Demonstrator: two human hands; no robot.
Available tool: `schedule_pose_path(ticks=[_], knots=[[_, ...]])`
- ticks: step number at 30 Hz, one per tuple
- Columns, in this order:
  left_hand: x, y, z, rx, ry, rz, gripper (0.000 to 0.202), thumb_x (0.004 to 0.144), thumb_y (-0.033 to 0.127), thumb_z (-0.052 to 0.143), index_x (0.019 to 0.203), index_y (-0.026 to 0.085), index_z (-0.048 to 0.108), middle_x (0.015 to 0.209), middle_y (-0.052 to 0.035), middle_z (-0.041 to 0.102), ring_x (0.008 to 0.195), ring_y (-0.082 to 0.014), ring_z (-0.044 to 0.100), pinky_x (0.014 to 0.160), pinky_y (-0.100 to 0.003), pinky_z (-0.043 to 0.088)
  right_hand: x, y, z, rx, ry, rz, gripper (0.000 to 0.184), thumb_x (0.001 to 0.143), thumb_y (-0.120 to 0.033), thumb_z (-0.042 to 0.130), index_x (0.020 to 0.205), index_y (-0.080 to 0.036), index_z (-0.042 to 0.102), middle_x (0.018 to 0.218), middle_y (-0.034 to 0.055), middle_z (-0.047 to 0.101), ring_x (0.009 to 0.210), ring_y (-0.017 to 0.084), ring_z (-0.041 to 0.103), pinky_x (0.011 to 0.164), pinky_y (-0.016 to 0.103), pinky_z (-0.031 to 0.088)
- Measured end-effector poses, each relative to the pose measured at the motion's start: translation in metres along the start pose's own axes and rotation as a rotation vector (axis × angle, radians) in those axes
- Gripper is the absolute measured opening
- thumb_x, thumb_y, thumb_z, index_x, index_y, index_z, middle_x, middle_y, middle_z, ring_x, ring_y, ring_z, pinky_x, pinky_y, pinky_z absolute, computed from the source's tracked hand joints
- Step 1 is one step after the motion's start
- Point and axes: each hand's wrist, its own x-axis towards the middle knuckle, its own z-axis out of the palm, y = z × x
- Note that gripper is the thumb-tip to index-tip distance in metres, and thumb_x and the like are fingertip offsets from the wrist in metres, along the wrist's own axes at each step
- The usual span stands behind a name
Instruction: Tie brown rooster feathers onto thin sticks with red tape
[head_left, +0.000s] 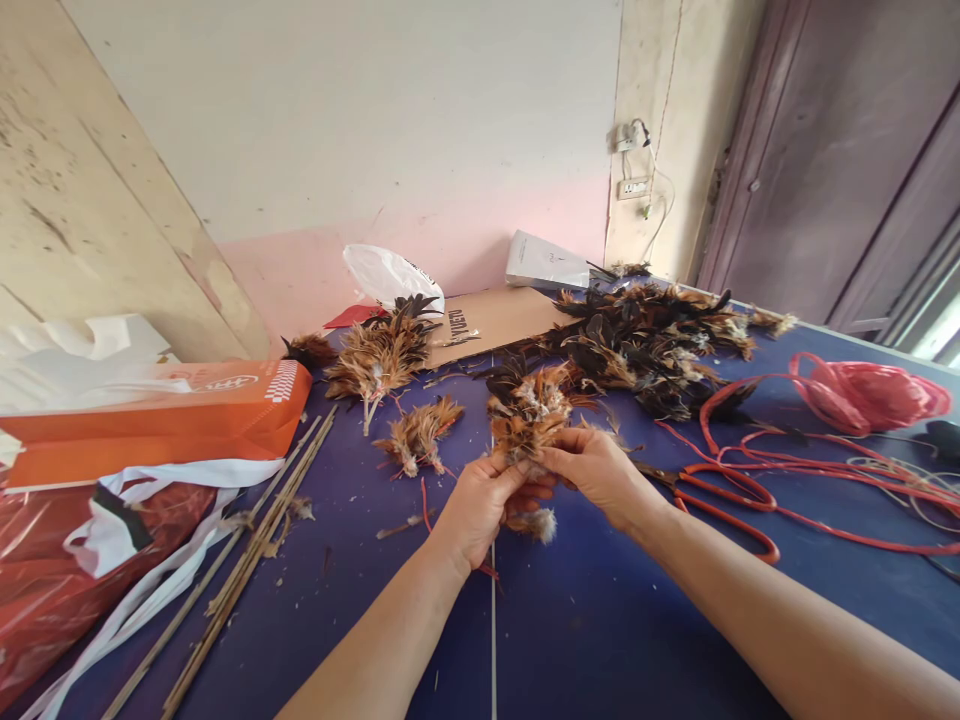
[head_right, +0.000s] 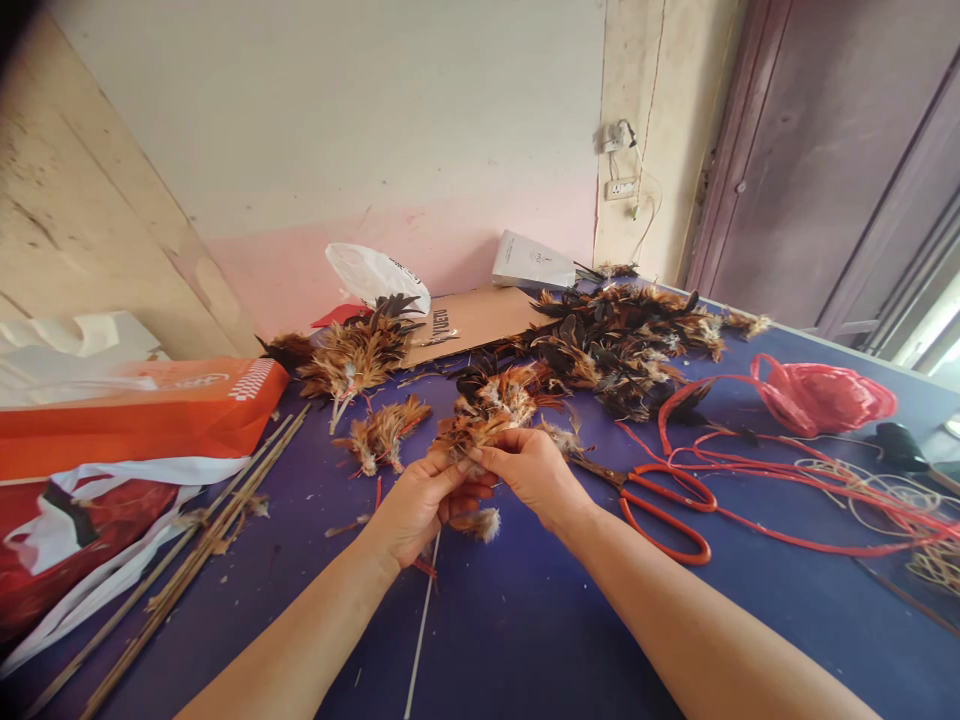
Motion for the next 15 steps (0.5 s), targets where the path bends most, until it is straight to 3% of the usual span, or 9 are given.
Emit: schedule_pose_path(ticks=[8,11,15], knots=[[-0.0014,-0.0005,-0.0030,-0.294,-0.060,-0.248,0.019,0.076,0.022,0.058,0.085,0.006,0.062,0.077,-0.0127,0.068,0.064,-0.0144,0.065,0.054,-0.019,0.050,0.0002,-0.0004,-0.0029,0.151,-0.081,0.019,0.019,0.059,-0.029,0.068,0.071,-0.014,0.065,0.068,-0.0001,0.064,0.059,0.009,0.054,0.060,0.022,0.043],[-0.0017,-0.0015,-0.0026,-0.298,-0.085,-0.261,0.018,0.076,0.023,0.058,0.083,0.006,0.063,0.077,-0.0123,0.068,0.065,-0.0147,0.064,0.054,-0.019,0.050,0.0012,0.0032,-0.0031,0.183,-0.110,0.009,0.019,0.059,-0.028,0.068,0.073,-0.014,0.065,0.073,0.0007,0.065,0.066,0.010,0.057,0.068,0.023,0.043],[0.0004,-0.0040,-0.0053,-0.249,-0.089,-0.195,0.015,0.073,0.022,0.062,0.077,0.008,0.064,0.069,-0.0095,0.067,0.058,-0.0119,0.062,0.050,-0.017,0.048,0.0024,0.0078,-0.0050,0.184,-0.138,0.045,0.020,0.061,-0.028,0.068,0.075,-0.015,0.064,0.070,-0.0005,0.063,0.060,0.008,0.053,0.060,0.022,0.042]])
